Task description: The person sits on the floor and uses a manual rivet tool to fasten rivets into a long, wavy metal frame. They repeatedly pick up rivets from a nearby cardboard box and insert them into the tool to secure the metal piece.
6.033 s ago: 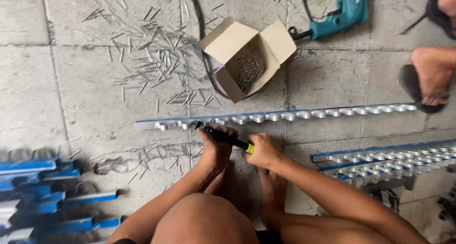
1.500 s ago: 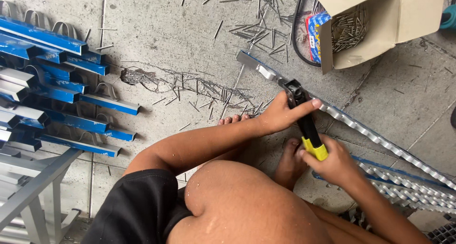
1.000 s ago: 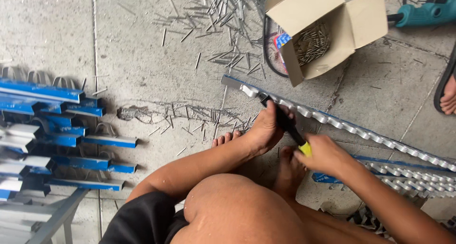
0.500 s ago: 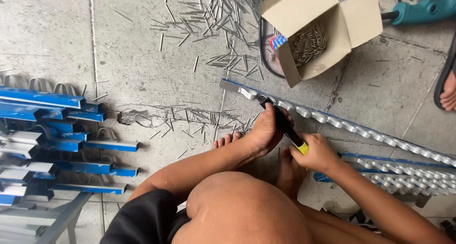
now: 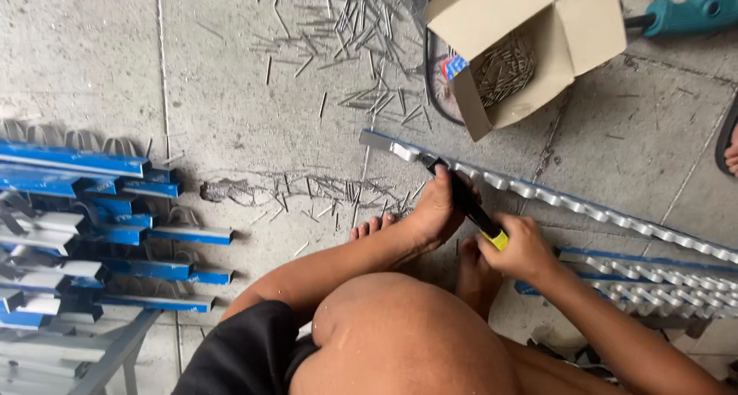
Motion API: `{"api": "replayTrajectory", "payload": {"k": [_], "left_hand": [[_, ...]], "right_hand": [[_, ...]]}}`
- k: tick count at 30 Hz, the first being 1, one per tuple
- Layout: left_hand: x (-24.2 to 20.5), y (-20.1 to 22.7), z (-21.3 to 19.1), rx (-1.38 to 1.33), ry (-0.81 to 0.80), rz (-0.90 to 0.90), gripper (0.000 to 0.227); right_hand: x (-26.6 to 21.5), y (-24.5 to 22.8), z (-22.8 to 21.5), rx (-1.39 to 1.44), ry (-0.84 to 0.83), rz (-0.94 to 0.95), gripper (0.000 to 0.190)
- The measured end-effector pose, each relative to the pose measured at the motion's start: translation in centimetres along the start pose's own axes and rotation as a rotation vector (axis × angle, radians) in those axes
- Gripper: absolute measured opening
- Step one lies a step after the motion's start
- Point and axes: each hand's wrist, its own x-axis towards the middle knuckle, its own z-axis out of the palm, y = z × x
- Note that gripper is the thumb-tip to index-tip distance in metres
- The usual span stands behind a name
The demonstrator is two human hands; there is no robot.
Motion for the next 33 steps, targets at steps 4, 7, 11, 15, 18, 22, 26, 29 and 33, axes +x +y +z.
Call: {"api": "replayTrajectory", "payload": {"k": [4, 7, 11, 15, 18, 22, 26, 29, 33], "left_hand": [[-0.9, 0.8, 0.1, -0.005, 0.009, -0.020, 0.086], [-1.4, 2.4, -0.3, 0.048, -0.104, 0.093, 0.086], [-0.8, 1.9, 0.5, -0.190, -0.010, -0.029, 0.076], [-1.3, 1.7, -0.1, -0.195, -0.045, -0.052, 0.075], [0.0, 0.4, -1.2, -0.168, -0.110, 0.008, 0.076], [-0.6, 0.9, -1.4, -0.249, -0.123, 0.025, 0.076], [-0.5, 1.3, -1.7, -0.234, -0.147, -0.012, 0.073], [-0.2, 0.9, -2.2, -0.293, -0.148, 0.004, 0.073], [0.0, 1.2, -2.6, -0.307, -0.116, -0.026, 0.080]], "right_hand": [[-0.8, -5.3, -5.1, -0.047, -0.305, 0.105, 0.055], [-2.7, -8.4, -10.7, -0.129, -0.585, 0.171, 0.080], [-2.1, -8.9, -9.3, 0.101, -0.543, 0.297, 0.071], [-1.7, -5.0, -3.2, 0.255, -0.243, 0.273, 0.072], [0.2, -0.5, 2.1, 0.120, -0.005, 0.160, 0.033], [0.9, -0.2, 4.3, 0.186, 0.195, 0.043, 0.026], [0.8, -0.2, 4.4, 0.183, 0.188, 0.020, 0.024], [1.1, 0.8, 5.9, 0.160, 0.220, 0.034, 0.029], [-0.6, -2.7, -0.1, 0.168, 0.082, 0.056, 0.031]]}}
